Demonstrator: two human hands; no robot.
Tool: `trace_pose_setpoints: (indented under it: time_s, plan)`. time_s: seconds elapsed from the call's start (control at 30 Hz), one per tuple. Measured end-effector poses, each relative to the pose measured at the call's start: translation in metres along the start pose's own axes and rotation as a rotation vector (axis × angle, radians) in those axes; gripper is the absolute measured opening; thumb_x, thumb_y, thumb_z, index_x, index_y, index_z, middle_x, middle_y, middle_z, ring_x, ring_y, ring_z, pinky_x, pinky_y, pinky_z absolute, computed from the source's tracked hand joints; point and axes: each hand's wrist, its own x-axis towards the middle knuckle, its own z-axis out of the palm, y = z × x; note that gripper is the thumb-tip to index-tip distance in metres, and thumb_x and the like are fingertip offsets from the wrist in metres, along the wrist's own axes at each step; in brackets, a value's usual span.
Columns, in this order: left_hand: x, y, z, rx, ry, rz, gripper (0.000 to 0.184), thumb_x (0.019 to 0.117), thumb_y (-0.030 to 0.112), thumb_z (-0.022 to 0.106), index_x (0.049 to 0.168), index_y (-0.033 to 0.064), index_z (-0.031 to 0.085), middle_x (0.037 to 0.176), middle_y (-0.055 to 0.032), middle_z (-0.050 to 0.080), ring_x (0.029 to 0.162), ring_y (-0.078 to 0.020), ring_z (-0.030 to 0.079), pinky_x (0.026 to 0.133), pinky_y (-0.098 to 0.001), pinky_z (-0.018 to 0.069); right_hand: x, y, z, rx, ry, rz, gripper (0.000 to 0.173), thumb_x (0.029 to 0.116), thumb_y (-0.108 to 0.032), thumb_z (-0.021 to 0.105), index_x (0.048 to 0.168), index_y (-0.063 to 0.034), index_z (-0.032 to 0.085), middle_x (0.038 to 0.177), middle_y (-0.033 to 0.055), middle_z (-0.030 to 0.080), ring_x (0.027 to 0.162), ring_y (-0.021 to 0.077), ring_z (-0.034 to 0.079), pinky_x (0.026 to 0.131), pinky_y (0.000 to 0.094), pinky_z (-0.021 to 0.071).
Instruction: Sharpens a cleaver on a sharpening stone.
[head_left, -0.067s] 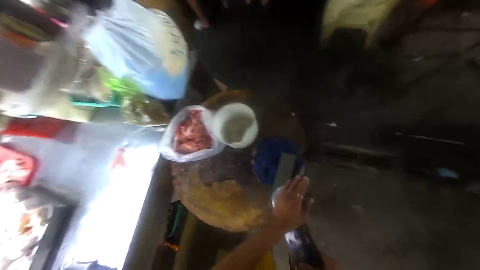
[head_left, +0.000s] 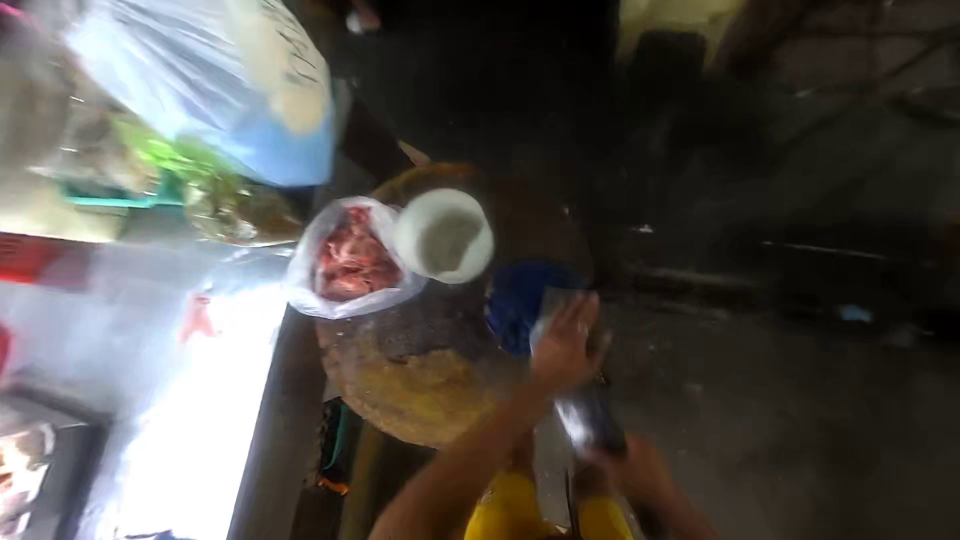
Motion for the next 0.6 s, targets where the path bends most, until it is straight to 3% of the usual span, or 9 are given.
trace_pose_setpoints:
  time_s: [0.1, 0.17, 0.23, 0.33, 0.4, 0.43, 0.5, 0.6]
  plan:
    - [0.141, -0.032, -0.025, 0.126, 0.125, 0.135, 0.061, 0.1057, 0.044, 0.048, 0.156, 0.0102, 0.042, 0.16, -0.0058, 0.045, 0.149, -0.0193, 0.04, 0.126, -0.04, 0.0282, 0.087, -0.101, -0.063, 0.063, 0.104, -0.108, 0.047, 0.0899, -0.044, 0.078, 0.11, -0.0022, 0.07, 0.083, 0.0124, 0.071, 0.07, 0.0242, 0.07, 0.071, 0.0474, 0.0612]
    - [0.198, -0.048, -0.039, 0.121, 0.194, 0.224, 0.058, 0.1058, 0.039, 0.049, 0.155, 0.0075, 0.044, 0.161, -0.0028, 0.044, 0.15, -0.0155, 0.039, 0.127, -0.0381, 0.0253, 0.119, -0.129, -0.074, 0.118, 0.146, -0.161, 0.043, 0.0908, -0.041, 0.079, 0.109, -0.0033, 0.069, 0.078, 0.0104, 0.071, 0.061, 0.0214, 0.069, 0.063, 0.0429, 0.0625]
    - [0.179, -0.043, -0.039, 0.13, 0.203, 0.21, 0.06, 0.1052, 0.039, 0.051, 0.156, 0.0103, 0.042, 0.163, 0.0013, 0.041, 0.15, -0.0126, 0.037, 0.127, -0.0375, 0.0263, 0.107, -0.106, -0.057, 0.081, 0.141, -0.15, 0.047, 0.0891, -0.046, 0.079, 0.112, -0.006, 0.068, 0.08, 0.0094, 0.072, 0.062, 0.0212, 0.07, 0.062, 0.0433, 0.0633]
    - [0.028, -0.012, -0.007, 0.09, 0.039, 0.018, 0.063, 0.1071, 0.04, 0.048, 0.162, 0.0135, 0.031, 0.168, -0.0015, 0.032, 0.155, -0.0177, 0.028, 0.129, -0.0428, 0.0223, 0.017, -0.022, -0.003, -0.013, -0.019, 0.005, 0.063, 0.0842, -0.051, 0.08, 0.122, -0.0021, 0.068, 0.102, 0.0168, 0.074, 0.095, 0.0301, 0.073, 0.088, 0.0546, 0.059]
    - [-0.063, 0.004, 0.018, 0.013, -0.021, -0.05, 0.059, 0.1063, 0.036, 0.049, 0.159, 0.0105, 0.039, 0.163, -0.0047, 0.041, 0.153, -0.0197, 0.033, 0.128, -0.0435, 0.0244, -0.039, 0.025, 0.025, 0.012, -0.131, 0.075, 0.065, 0.0835, -0.048, 0.082, 0.122, 0.0019, 0.068, 0.106, 0.0206, 0.074, 0.101, 0.0334, 0.072, 0.093, 0.056, 0.0567]
    - [-0.076, 0.008, 0.021, -0.005, -0.001, -0.039, 0.056, 0.1057, 0.033, 0.05, 0.155, 0.008, 0.044, 0.159, -0.0065, 0.047, 0.15, -0.0208, 0.039, 0.127, -0.0438, 0.0276, -0.047, 0.036, 0.029, 0.017, -0.142, 0.07, 0.064, 0.0828, -0.049, 0.082, 0.12, 0.0012, 0.069, 0.105, 0.0194, 0.074, 0.101, 0.0323, 0.072, 0.093, 0.0554, 0.0567]
    - [-0.042, 0.003, 0.011, 0.024, 0.007, -0.003, 0.054, 0.1065, 0.033, 0.049, 0.153, 0.0068, 0.047, 0.156, -0.0075, 0.051, 0.148, -0.0215, 0.043, 0.125, -0.0431, 0.0292, -0.021, 0.025, 0.018, -0.002, -0.071, 0.029, 0.062, 0.0826, -0.053, 0.08, 0.116, -0.0021, 0.071, 0.097, 0.0151, 0.075, 0.092, 0.0286, 0.074, 0.086, 0.0542, 0.0596]
    - [0.104, -0.032, -0.015, 0.123, 0.14, 0.125, 0.058, 0.1067, 0.039, 0.047, 0.156, 0.008, 0.042, 0.159, -0.0069, 0.047, 0.147, -0.0204, 0.043, 0.124, -0.0399, 0.0317, 0.071, -0.08, -0.046, 0.014, 0.079, -0.1, 0.049, 0.0885, -0.046, 0.078, 0.108, -0.0018, 0.071, 0.082, 0.012, 0.072, 0.07, 0.0248, 0.071, 0.07, 0.0495, 0.0615]
